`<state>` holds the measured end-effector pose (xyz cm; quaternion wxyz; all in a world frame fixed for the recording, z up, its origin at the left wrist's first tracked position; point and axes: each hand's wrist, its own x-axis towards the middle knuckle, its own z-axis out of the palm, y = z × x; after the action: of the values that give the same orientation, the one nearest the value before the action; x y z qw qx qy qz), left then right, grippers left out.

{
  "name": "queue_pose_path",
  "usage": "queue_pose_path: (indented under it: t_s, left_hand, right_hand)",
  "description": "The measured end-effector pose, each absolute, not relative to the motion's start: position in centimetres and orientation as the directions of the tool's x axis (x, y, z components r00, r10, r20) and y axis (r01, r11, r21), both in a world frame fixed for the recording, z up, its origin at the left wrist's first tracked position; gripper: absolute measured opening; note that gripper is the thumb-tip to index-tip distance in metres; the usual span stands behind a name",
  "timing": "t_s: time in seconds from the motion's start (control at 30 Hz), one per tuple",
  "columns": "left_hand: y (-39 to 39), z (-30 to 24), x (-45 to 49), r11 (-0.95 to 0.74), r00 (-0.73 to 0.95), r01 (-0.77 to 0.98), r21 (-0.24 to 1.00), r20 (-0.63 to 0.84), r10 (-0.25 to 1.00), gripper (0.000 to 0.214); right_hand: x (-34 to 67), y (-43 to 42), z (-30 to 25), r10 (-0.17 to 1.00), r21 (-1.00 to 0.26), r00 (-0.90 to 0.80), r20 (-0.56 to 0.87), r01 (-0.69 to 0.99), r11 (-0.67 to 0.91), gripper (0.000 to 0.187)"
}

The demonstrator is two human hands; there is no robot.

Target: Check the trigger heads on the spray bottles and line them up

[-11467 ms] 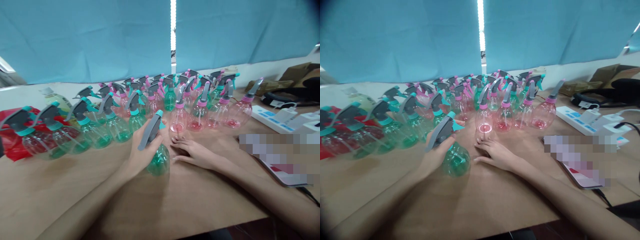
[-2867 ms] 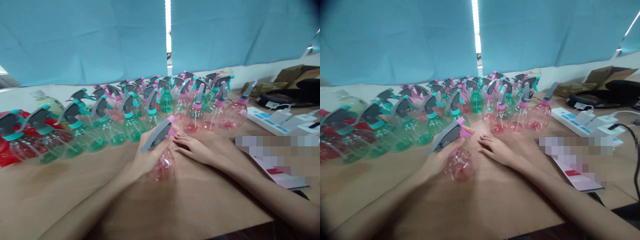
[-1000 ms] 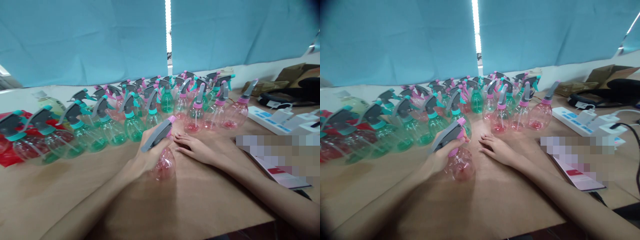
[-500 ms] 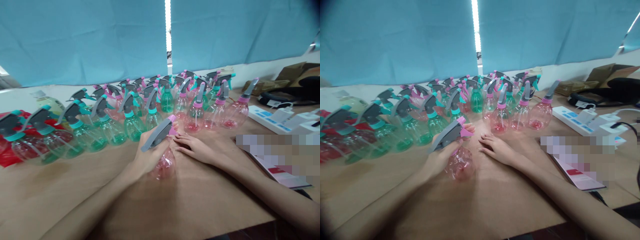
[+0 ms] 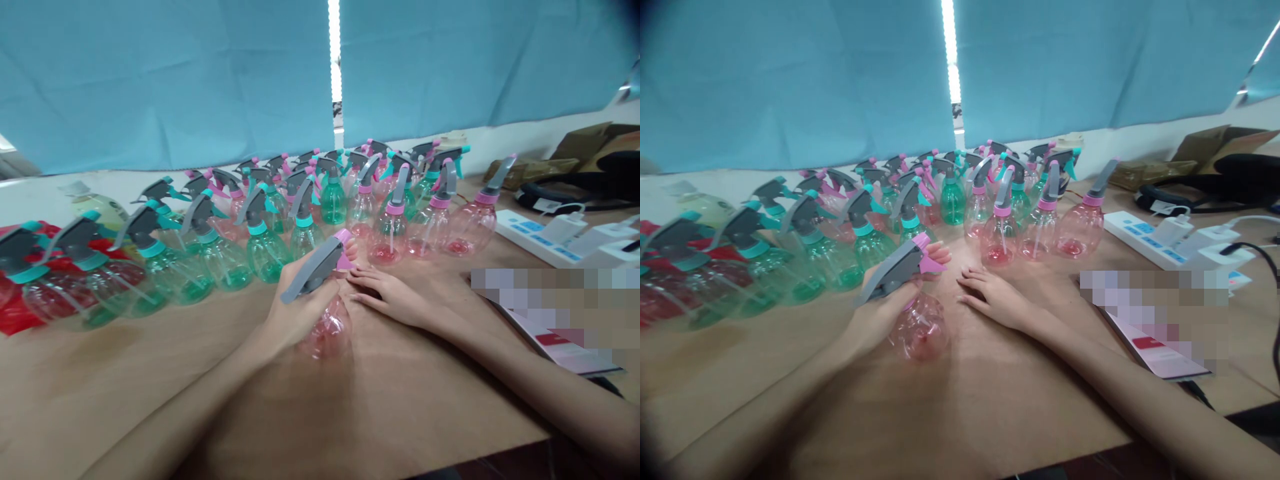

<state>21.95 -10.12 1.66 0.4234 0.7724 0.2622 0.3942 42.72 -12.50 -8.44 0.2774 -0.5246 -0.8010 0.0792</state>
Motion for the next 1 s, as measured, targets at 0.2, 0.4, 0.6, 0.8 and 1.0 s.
queue_pose_path:
  t_s: [0.2, 0.4, 0.6, 0.8, 1.0]
  left_hand:
    - [-10.29, 2.24, 22.08, -0.493, 0.589, 0.072, 0.867, 0.362, 0.723, 0.008]
    - [-9.97, 2.15, 22.02, -0.556, 0.564, 0.126, 0.821, 0.402, 0.721, 0.002]
    - [-10.1, 2.32, 22.1, -0.535, 0.562, 0.14, 0.833, 0.378, 0.735, 0.006]
    - [-10.25, 2.47, 22.13, -0.543, 0.544, 0.124, 0.83, 0.401, 0.737, 0.007]
    - [-10.12, 2.25, 21.98, -0.547, 0.55, 0.124, 0.828, 0.401, 0.732, 0.006]
  right_hand:
    - [42.73, -12.52, -8.49, 0.887, -0.414, -0.29, 0.358, 0.803, 0.43, 0.046]
    - [42.73, -12.53, -8.48, 0.888, -0.422, -0.289, 0.359, 0.798, 0.43, 0.046]
    - [42.77, -12.56, -8.42, 0.888, -0.439, -0.288, 0.359, 0.788, 0.432, 0.047]
    - [42.86, -12.49, -8.65, 0.884, -0.432, -0.29, 0.366, 0.788, 0.438, 0.046]
    - [42.82, -12.51, -8.67, 0.886, -0.427, -0.287, 0.364, 0.794, 0.432, 0.046]
